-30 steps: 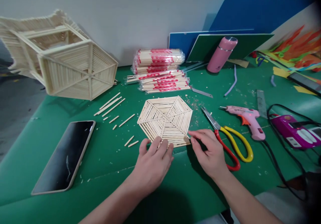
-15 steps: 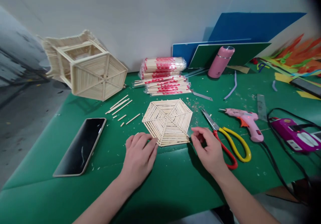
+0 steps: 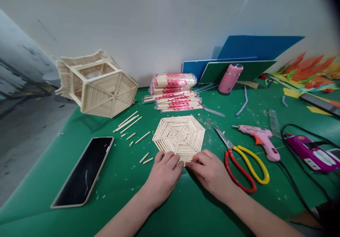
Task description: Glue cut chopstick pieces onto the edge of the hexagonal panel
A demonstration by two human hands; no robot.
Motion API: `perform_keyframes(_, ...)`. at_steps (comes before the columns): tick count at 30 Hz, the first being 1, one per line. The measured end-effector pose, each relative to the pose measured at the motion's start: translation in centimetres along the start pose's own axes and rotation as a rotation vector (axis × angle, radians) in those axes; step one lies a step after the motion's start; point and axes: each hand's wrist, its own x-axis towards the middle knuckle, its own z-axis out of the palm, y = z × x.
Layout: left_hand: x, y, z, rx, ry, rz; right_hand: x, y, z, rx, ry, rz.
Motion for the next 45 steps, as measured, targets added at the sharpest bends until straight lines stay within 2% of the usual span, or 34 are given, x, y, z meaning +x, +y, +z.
perform_keyframes(6, -0.3, -0.4, 0.3, 0.012, 0.002, 0.034, 0.4, 0.3, 0.3, -0.004, -0.013, -0.035)
perform_keyframes(12, -0.2, -0.3, 0.3, 0.011, 0.047, 0.012, 0.4, 0.5, 0.9, 0.030, -0.021, -0.021)
perform_keyframes(21, -0.1, -0.3, 0.6, -0.007, 0.023, -0.020, 0.5, 0.9, 0.8, 0.117, -0.020, 0.001)
perform_keyframes(23, -0.2, -0.3, 0.6, -0.025, 0.026, -0.037, 0.4, 0.9, 0.7, 0.184, 0.022, 0.010)
perform_keyframes(26, -0.2, -0.2, 0.7, -0.049, 0.054, -0.036, -0.1, 1.1, 0.2, 0.269, 0.155, 0.081)
perform_keyframes(31, -0.2, -0.2, 0.6, 0.025, -0.001, 0.000, 0.2, 2.8, -1.0, 0.164, 0.296, 0.283)
perform_keyframes(33, -0.1, -0.2, 0.6, 0.062, -0.027, 0.006, 1.1, 4.1, -1.3, 0.085, 0.283, 0.326)
perform_keyframes(37, 0.2, 0.3, 0.3, 0.095, -0.042, 0.015, 3.4, 6.0, -0.9, -0.083, 0.169, 0.349)
perform_keyframes(41, 0.3, 0.8, 0.1, 0.124, -0.051, 0.035, 4.7, 6.0, -0.3, -0.202, 0.058, 0.367)
perform_keyframes(45, 0.1, 0.6, 0.0, 0.142, -0.058, 0.051, 4.9, 5.4, -0.5, -0.269, 0.005, 0.405)
